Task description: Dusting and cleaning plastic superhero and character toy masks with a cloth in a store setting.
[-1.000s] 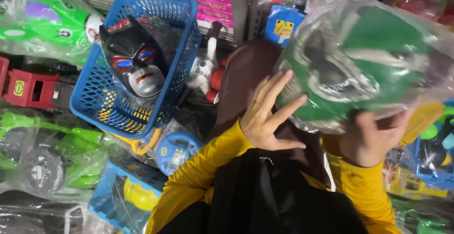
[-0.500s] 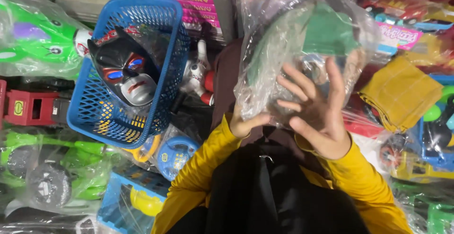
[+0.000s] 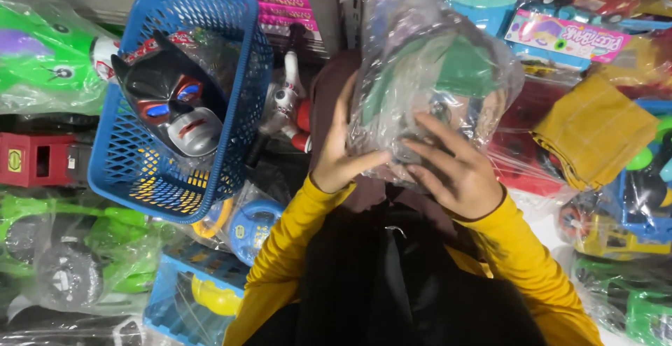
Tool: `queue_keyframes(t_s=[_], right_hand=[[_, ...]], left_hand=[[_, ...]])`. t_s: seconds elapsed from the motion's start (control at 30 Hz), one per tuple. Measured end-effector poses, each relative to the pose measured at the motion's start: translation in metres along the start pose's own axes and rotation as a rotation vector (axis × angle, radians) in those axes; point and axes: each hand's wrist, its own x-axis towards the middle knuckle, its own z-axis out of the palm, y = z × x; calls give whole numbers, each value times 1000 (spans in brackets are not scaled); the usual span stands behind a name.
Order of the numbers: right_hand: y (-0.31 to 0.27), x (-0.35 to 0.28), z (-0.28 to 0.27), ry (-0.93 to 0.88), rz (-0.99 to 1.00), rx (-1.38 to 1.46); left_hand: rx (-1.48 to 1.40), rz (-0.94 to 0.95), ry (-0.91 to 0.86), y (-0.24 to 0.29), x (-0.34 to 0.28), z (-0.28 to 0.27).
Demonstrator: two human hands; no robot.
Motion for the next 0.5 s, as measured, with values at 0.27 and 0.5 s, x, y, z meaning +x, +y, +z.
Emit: queue_keyframes(t_s=[0.27,0.5], right_hand=[[101,-67,-47,526,106,-63],[292,-193,-56,196,759,-731]], left_hand=[[123,-39,136,-15,13,-17],[172,-89,159,-22,9,-27]])
